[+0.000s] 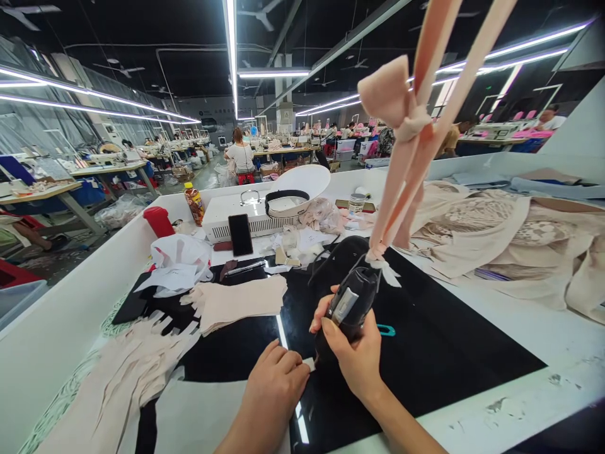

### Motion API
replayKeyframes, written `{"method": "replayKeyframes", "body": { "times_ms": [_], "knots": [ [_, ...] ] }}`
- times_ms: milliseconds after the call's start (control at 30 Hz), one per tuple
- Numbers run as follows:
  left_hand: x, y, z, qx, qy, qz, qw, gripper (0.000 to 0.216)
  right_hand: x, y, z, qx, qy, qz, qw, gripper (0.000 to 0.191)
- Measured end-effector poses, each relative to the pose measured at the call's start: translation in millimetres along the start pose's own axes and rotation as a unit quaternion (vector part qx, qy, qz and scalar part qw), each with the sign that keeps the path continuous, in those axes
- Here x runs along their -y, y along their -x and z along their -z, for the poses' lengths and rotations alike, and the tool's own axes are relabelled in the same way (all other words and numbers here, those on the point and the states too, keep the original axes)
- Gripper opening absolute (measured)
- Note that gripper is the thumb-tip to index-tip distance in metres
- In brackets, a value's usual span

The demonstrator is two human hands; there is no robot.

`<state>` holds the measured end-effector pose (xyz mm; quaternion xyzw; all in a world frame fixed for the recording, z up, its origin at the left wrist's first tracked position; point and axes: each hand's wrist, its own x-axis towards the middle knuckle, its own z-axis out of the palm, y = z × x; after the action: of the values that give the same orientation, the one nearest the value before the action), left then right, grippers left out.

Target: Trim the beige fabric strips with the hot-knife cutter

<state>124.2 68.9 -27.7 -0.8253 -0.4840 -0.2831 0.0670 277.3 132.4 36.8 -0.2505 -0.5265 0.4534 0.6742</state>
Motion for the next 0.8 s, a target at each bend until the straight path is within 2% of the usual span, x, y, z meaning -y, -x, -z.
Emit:
{"method": "replayKeyframes", "body": {
  "times_ms": [167, 367, 567, 800],
  "knots": [
    [0, 0, 1, 0.004, 0.004, -0.004, 1.0, 0.026, -2, -5, 0, -0.015, -0.006, 0.011, 1.0, 0.029],
    [-3, 1, 3, 0.008, 0.011, -0.004, 1.0, 0.023, -4, -3, -2, 0.002, 0.001, 0.003, 1.0, 0.027],
    [-1, 11, 17, 0.038, 0.033, -0.003, 0.999, 0.011, -1, 1, 1, 0.003, 0.009, 0.01, 1.0, 0.029],
    [-1, 18, 27, 0.028, 0.02, -0.007, 0.999, 0.022, 2, 2, 2, 0.0, 0.027, 0.041, 0.999, 0.023]
  ]
}}
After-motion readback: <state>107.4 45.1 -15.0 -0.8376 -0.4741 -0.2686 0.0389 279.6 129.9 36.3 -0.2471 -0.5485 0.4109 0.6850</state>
